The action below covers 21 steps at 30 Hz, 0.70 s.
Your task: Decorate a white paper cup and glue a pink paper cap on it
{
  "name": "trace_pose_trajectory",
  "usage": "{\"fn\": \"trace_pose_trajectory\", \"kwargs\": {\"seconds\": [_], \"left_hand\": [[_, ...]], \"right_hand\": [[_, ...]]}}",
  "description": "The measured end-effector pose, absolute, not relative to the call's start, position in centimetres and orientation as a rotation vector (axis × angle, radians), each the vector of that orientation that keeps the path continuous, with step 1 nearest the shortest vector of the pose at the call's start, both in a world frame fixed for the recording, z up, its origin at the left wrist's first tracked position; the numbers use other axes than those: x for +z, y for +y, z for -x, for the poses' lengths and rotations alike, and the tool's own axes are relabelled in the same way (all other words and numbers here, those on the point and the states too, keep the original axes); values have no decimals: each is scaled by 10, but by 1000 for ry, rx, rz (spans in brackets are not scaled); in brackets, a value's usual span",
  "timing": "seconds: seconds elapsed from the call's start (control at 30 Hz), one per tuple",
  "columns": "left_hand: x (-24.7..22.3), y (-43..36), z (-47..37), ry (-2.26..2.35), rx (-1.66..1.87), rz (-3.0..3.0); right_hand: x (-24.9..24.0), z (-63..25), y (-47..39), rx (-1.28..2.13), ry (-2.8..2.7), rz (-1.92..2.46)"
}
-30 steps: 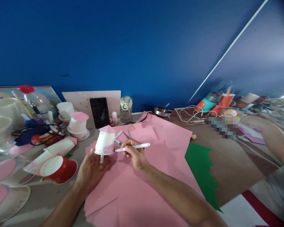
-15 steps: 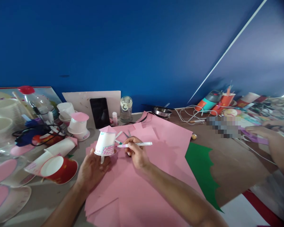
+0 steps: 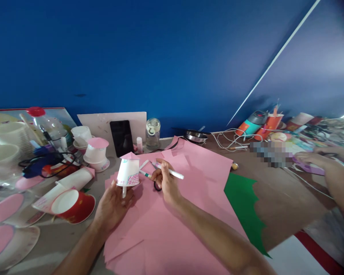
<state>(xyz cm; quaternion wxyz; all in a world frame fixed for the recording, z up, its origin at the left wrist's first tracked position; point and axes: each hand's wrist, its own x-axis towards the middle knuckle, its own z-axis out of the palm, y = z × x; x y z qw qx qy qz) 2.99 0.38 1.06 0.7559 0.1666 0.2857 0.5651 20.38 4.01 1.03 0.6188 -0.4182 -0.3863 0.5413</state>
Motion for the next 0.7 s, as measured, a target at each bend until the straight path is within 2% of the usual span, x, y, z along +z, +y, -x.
{"fn": "trace_pose_trajectory", "kwargs": {"seconds": [0.4, 0.6, 0.7], "left_hand": [[3, 2, -31, 712, 1213, -357], [5, -3, -34, 735, 1133, -574], [5, -4, -37, 733, 1136, -650]], "right_hand": [[15, -206, 31, 1238, -1190, 849], [15, -205, 30, 1397, -1207, 758], [13, -206, 30, 1373, -1217, 795]]}}
